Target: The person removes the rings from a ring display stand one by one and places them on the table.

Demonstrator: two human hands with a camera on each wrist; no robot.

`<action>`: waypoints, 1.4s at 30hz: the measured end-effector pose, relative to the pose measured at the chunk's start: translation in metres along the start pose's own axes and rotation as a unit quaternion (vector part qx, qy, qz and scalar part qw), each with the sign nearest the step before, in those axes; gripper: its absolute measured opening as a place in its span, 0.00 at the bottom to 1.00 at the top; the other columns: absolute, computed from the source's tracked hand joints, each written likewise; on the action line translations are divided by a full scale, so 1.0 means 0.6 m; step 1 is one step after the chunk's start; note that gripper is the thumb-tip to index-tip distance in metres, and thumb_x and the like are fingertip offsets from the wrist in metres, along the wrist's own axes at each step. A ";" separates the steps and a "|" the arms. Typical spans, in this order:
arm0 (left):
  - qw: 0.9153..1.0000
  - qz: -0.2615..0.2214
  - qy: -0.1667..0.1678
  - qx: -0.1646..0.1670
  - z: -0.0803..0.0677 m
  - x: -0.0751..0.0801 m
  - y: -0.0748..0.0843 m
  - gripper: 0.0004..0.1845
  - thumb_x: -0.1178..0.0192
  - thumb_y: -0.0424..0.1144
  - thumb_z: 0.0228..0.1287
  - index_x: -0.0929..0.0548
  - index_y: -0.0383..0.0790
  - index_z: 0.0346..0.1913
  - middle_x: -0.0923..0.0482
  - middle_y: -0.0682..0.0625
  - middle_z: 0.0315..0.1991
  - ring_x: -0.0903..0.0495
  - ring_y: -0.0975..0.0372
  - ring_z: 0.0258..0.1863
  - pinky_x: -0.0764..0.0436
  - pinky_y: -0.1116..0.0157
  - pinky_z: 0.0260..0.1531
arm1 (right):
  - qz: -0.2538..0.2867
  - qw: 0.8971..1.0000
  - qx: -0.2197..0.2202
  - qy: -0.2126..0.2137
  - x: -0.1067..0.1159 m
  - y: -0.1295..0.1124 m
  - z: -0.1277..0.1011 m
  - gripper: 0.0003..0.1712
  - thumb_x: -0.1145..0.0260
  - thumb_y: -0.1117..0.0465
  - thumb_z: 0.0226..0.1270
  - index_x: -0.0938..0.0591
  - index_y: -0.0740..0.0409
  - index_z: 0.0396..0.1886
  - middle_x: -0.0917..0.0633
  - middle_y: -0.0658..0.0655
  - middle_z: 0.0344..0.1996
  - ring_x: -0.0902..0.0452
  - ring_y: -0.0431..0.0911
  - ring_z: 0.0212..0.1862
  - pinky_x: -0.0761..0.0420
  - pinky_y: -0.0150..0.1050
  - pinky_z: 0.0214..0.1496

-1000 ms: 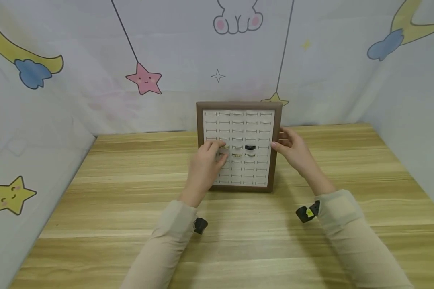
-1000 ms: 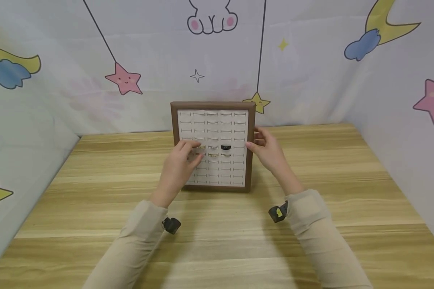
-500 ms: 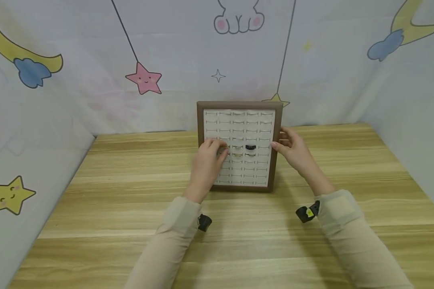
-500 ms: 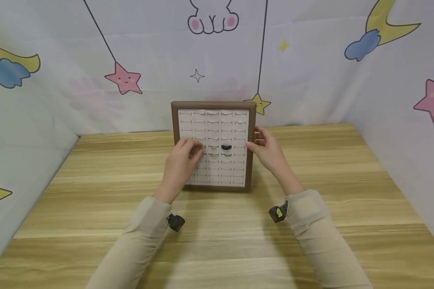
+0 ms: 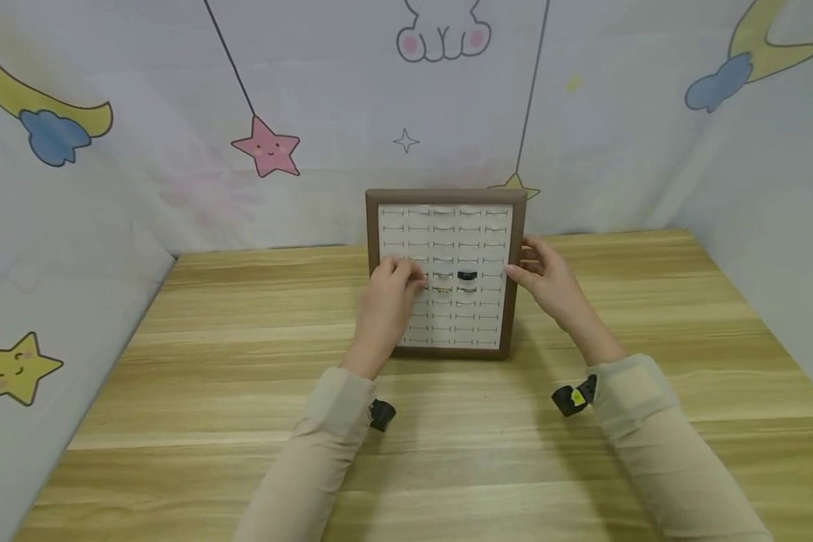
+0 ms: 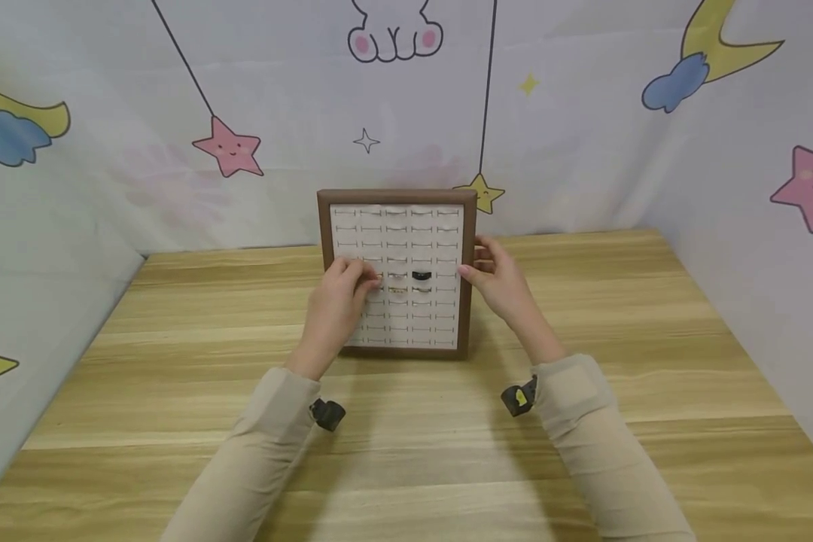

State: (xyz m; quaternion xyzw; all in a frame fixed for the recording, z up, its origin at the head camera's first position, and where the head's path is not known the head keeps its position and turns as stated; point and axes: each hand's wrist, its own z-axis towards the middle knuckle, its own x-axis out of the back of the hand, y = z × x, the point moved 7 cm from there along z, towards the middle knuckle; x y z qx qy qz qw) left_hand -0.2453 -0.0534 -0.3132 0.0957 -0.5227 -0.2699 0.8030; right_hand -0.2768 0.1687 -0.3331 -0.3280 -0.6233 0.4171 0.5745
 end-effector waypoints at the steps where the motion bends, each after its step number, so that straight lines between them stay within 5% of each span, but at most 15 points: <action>1: 1.000 -0.002 -0.004 -0.002 0.000 0.000 0.000 0.07 0.41 0.41 0.65 0.19 0.41 0.39 0.22 0.47 0.39 0.22 0.56 0.37 0.21 0.63 0.30 | 0.000 1.000 -0.002 0.000 0.000 0.000 0.000 0.39 0.43 0.60 0.72 0.50 0.65 0.75 0.36 0.71 0.68 0.38 0.63 0.70 0.34 0.57 0.69; 11: 0.999 -0.038 -0.029 -0.011 -0.003 0.008 -0.003 0.08 0.41 0.41 0.65 0.20 0.39 0.38 0.20 0.46 0.42 0.20 0.56 0.40 0.19 0.62 0.36 | 0.001 1.000 -0.004 -0.001 0.001 0.000 0.000 0.40 0.43 0.60 0.72 0.51 0.65 0.75 0.36 0.71 0.68 0.39 0.63 0.70 0.34 0.56 0.69; 17: 0.997 -0.072 -0.005 0.032 -0.006 0.035 -0.021 0.08 0.43 0.42 0.67 0.20 0.40 0.40 0.21 0.46 0.40 0.20 0.57 0.37 0.20 0.61 0.32 | 0.003 1.000 -0.001 -0.002 -0.001 0.003 0.001 0.39 0.43 0.60 0.72 0.50 0.66 0.75 0.36 0.71 0.68 0.39 0.63 0.70 0.34 0.57 0.69; 22: 0.992 -0.079 0.056 0.085 -0.007 0.074 -0.062 0.11 0.41 0.42 0.66 0.20 0.38 0.44 0.19 0.44 0.45 0.19 0.54 0.41 0.18 0.58 0.34 | 0.000 1.000 0.003 0.001 -0.001 0.003 0.002 0.39 0.43 0.60 0.72 0.49 0.66 0.74 0.35 0.71 0.67 0.38 0.63 0.69 0.34 0.57 0.69; 27: 0.983 -0.081 0.081 0.146 -0.019 0.093 -0.123 0.16 0.40 0.42 0.65 0.21 0.37 0.51 0.21 0.43 0.50 0.20 0.51 0.46 0.20 0.54 0.37 | -0.003 1.000 0.003 -0.001 0.000 0.002 0.001 0.39 0.43 0.59 0.72 0.50 0.65 0.74 0.35 0.71 0.67 0.39 0.63 0.70 0.34 0.57 0.69; 34: 0.977 -0.058 0.046 0.201 -0.045 0.079 -0.197 0.17 0.40 0.41 0.66 0.21 0.37 0.54 0.22 0.42 0.52 0.22 0.50 0.47 0.22 0.53 0.39 | -0.002 1.000 -0.002 -0.001 0.000 0.003 -0.002 0.39 0.43 0.59 0.72 0.50 0.64 0.75 0.36 0.71 0.68 0.39 0.63 0.70 0.34 0.57 0.69; 42: 0.962 -0.042 -0.004 0.270 -0.072 0.063 -0.254 0.18 0.42 0.38 0.67 0.23 0.36 0.57 0.24 0.40 0.56 0.24 0.48 0.51 0.23 0.51 0.43 | 0.000 1.000 0.003 0.002 -0.001 0.003 0.000 0.38 0.42 0.59 0.72 0.48 0.65 0.74 0.34 0.71 0.67 0.38 0.63 0.69 0.33 0.57 0.68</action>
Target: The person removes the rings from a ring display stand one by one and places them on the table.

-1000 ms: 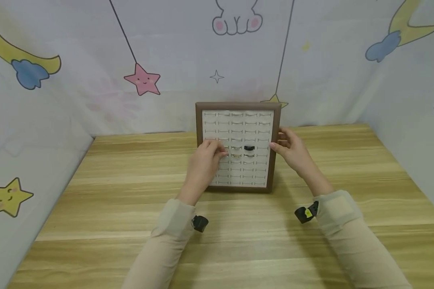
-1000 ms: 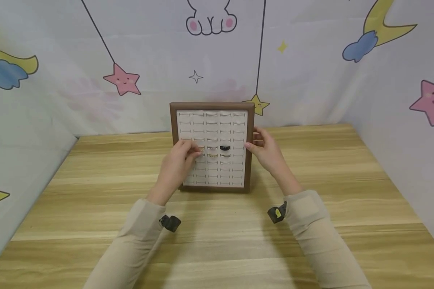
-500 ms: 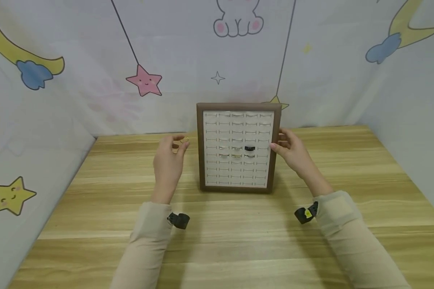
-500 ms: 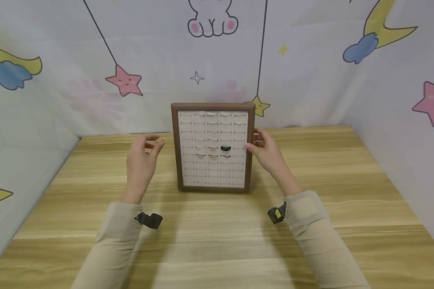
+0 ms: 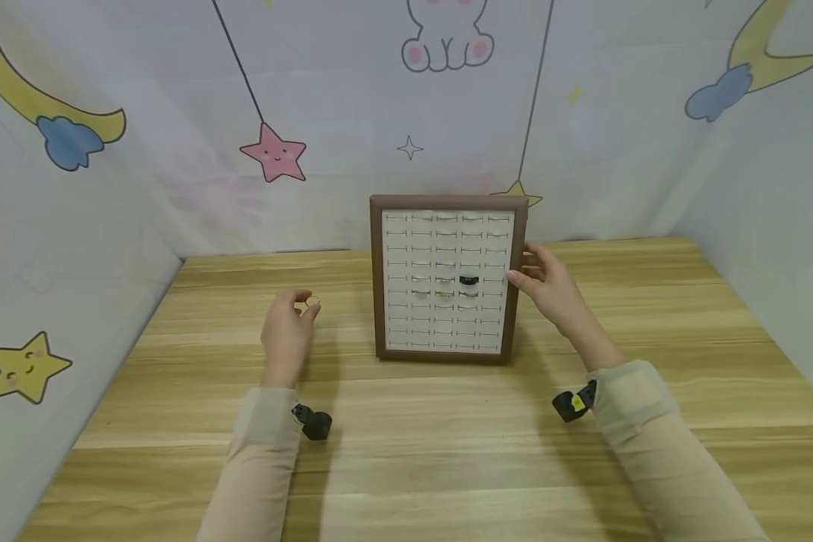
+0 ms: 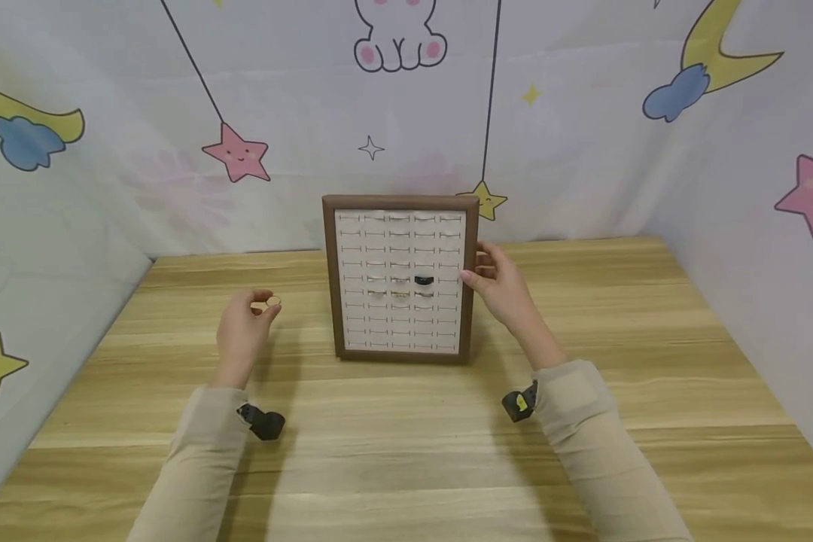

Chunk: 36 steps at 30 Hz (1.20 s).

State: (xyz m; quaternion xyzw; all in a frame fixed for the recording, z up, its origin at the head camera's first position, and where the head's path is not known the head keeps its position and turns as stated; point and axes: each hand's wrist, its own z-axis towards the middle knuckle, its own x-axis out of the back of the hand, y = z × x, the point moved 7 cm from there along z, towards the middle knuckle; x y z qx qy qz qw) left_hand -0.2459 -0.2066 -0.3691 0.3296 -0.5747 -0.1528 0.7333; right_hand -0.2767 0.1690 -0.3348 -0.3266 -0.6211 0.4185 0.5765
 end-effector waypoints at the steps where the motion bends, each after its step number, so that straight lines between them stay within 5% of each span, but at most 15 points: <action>1: 1.000 0.003 -0.005 0.006 0.001 -0.001 -0.007 0.18 0.42 0.38 0.67 0.23 0.36 0.57 0.24 0.40 0.57 0.24 0.47 0.52 0.23 0.51 0.44 | 0.000 1.000 0.000 0.000 0.001 0.001 0.000 0.38 0.42 0.60 0.72 0.48 0.65 0.74 0.34 0.71 0.67 0.37 0.63 0.69 0.33 0.57 0.68; 14: 0.996 0.054 -0.068 0.035 0.003 -0.012 -0.056 0.18 0.46 0.38 0.68 0.23 0.33 0.57 0.24 0.36 0.58 0.24 0.43 0.55 0.23 0.49 0.47 | 0.011 1.000 0.002 -0.002 -0.001 -0.003 -0.003 0.40 0.43 0.60 0.72 0.51 0.64 0.75 0.35 0.71 0.67 0.38 0.63 0.69 0.34 0.57 0.69; 36: 0.989 0.085 -0.110 0.057 0.004 -0.026 -0.068 0.19 0.44 0.38 0.68 0.25 0.36 0.60 0.26 0.36 0.61 0.27 0.43 0.60 0.25 0.47 0.52 | 0.006 1.000 0.002 0.004 0.000 -0.003 -0.005 0.38 0.42 0.59 0.72 0.48 0.66 0.74 0.35 0.71 0.67 0.38 0.64 0.69 0.34 0.57 0.69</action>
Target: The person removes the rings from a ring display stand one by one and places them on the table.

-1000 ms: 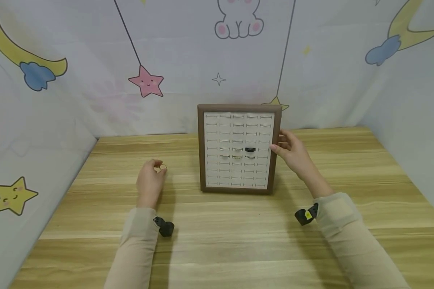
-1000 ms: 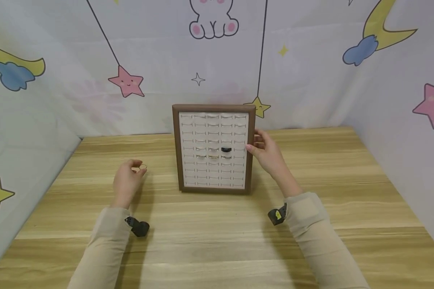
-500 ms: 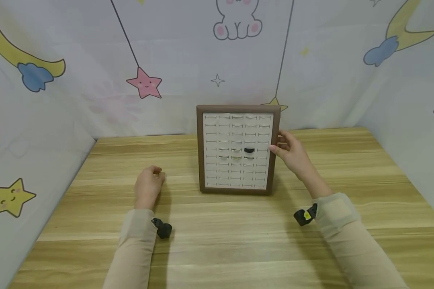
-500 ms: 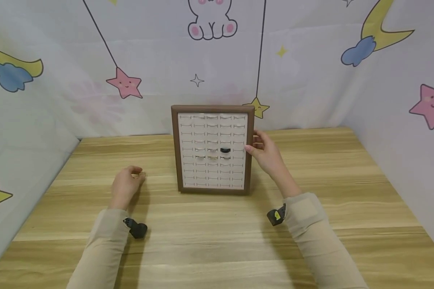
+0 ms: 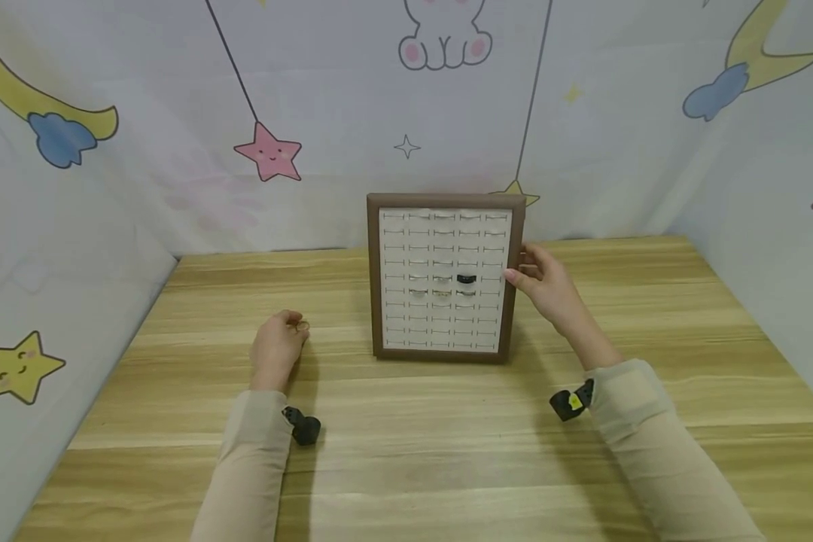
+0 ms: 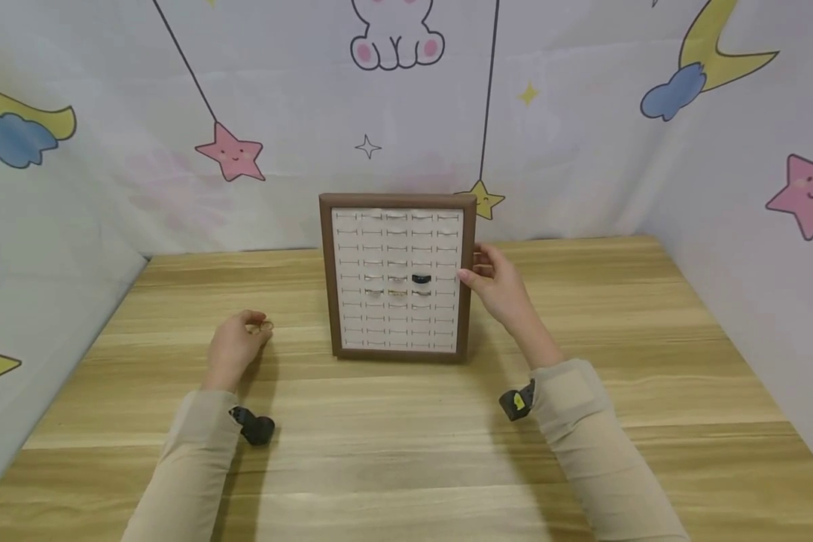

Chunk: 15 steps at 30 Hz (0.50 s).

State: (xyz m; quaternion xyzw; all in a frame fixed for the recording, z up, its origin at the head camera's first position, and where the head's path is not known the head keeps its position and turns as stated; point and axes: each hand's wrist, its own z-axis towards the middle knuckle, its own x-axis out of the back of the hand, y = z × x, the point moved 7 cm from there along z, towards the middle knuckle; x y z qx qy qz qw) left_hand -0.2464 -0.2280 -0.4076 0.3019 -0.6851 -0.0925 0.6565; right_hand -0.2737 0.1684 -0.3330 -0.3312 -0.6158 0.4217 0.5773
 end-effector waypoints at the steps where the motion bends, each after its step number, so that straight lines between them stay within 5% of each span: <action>1: 1.000 0.001 -0.002 0.000 0.000 0.000 0.000 0.20 0.44 0.38 0.68 0.26 0.37 0.60 0.27 0.36 0.62 0.27 0.43 0.61 0.25 0.47 0.52 | 0.000 1.000 0.000 0.001 0.000 0.000 0.000 0.38 0.43 0.60 0.72 0.48 0.66 0.74 0.35 0.71 0.67 0.38 0.64 0.69 0.34 0.57 0.69; 8: 0.999 -0.031 0.013 -0.017 -0.006 0.012 0.022 0.21 0.46 0.37 0.69 0.28 0.37 0.63 0.29 0.40 0.65 0.27 0.44 0.61 0.23 0.49 0.49 | 0.002 1.000 0.002 0.002 0.000 0.003 0.002 0.37 0.42 0.60 0.72 0.46 0.66 0.73 0.33 0.71 0.66 0.36 0.63 0.68 0.33 0.57 0.68; 15: 0.989 -0.090 0.086 -0.086 -0.025 0.033 0.094 0.19 0.42 0.37 0.68 0.25 0.38 0.60 0.23 0.42 0.58 0.24 0.49 0.53 0.23 0.51 0.46 | 0.008 1.000 0.006 0.003 -0.001 0.002 0.003 0.36 0.42 0.60 0.71 0.45 0.67 0.73 0.33 0.71 0.66 0.36 0.63 0.68 0.33 0.57 0.68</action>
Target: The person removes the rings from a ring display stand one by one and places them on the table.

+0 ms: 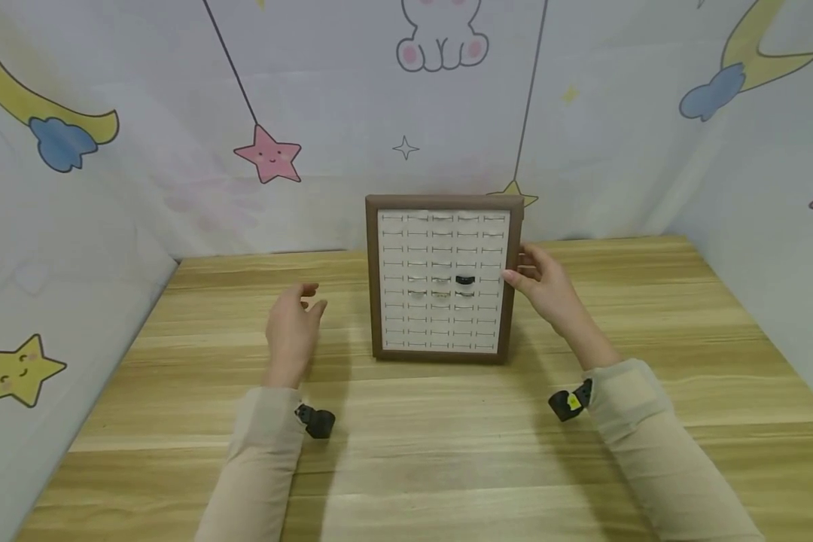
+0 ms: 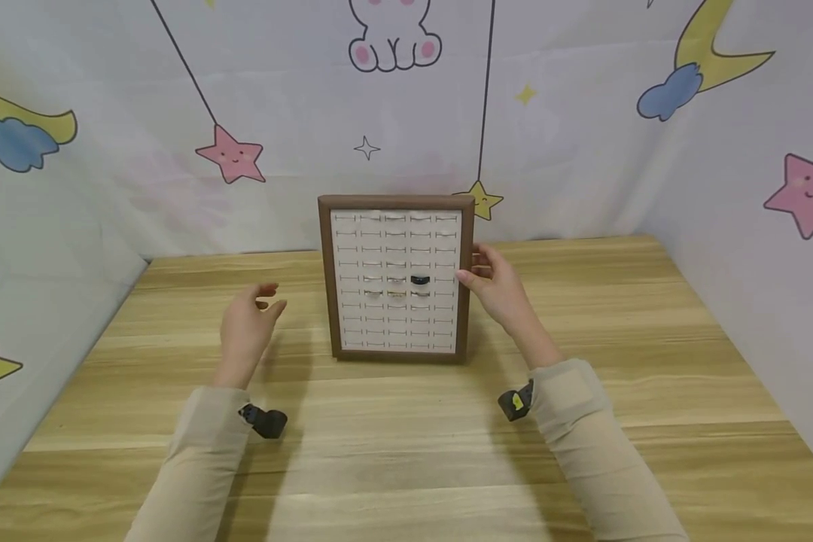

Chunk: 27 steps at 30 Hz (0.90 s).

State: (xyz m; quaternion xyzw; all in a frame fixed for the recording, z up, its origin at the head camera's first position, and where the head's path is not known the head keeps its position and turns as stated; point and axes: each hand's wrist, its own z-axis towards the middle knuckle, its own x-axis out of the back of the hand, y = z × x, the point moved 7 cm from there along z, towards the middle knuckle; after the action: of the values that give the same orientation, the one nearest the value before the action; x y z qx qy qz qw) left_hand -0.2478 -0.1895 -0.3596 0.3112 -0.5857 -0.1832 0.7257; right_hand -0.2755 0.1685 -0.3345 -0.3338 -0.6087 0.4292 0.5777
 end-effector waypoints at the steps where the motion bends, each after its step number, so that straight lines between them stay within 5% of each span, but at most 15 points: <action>1: 1.000 -0.009 0.008 -0.012 -0.001 0.001 0.013 0.19 0.42 0.37 0.67 0.24 0.39 0.60 0.22 0.42 0.57 0.23 0.49 0.52 0.23 0.52 0.45 | 0.000 1.000 0.000 0.000 0.000 0.000 0.000 0.36 0.42 0.60 0.71 0.45 0.67 0.73 0.32 0.71 0.65 0.35 0.63 0.68 0.32 0.57 0.68; 7: 0.996 -0.028 0.028 -0.081 -0.014 -0.001 0.088 0.17 0.39 0.38 0.65 0.22 0.39 0.56 0.19 0.44 0.52 0.21 0.52 0.48 0.21 0.55 0.42 | -0.004 1.000 0.002 -0.001 0.000 0.002 0.001 0.36 0.43 0.60 0.72 0.45 0.67 0.73 0.32 0.71 0.65 0.36 0.63 0.68 0.32 0.57 0.68; 15: 0.983 0.001 0.014 -0.181 -0.048 -0.031 0.161 0.13 0.37 0.36 0.62 0.18 0.39 0.49 0.17 0.45 0.44 0.19 0.55 0.40 0.19 0.60 0.38 | -0.005 1.000 0.003 -0.002 0.000 0.003 0.003 0.36 0.43 0.60 0.72 0.45 0.67 0.72 0.33 0.71 0.65 0.36 0.64 0.68 0.32 0.57 0.67; 27: 0.983 -0.018 -0.027 -0.182 -0.064 -0.087 0.184 0.11 0.36 0.36 0.61 0.17 0.41 0.47 0.17 0.48 0.45 0.17 0.58 0.42 0.18 0.62 0.42 | -0.004 1.000 0.001 -0.004 -0.001 0.000 0.002 0.35 0.43 0.61 0.72 0.44 0.66 0.72 0.32 0.71 0.65 0.35 0.63 0.68 0.32 0.57 0.68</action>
State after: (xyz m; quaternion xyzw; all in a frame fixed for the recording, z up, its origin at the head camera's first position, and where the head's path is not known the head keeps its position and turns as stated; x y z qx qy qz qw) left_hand -0.2346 -0.0659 -0.3291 0.1792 -0.5559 -0.3082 0.7509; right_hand -0.2764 0.1681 -0.3347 -0.3290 -0.6120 0.4286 0.5775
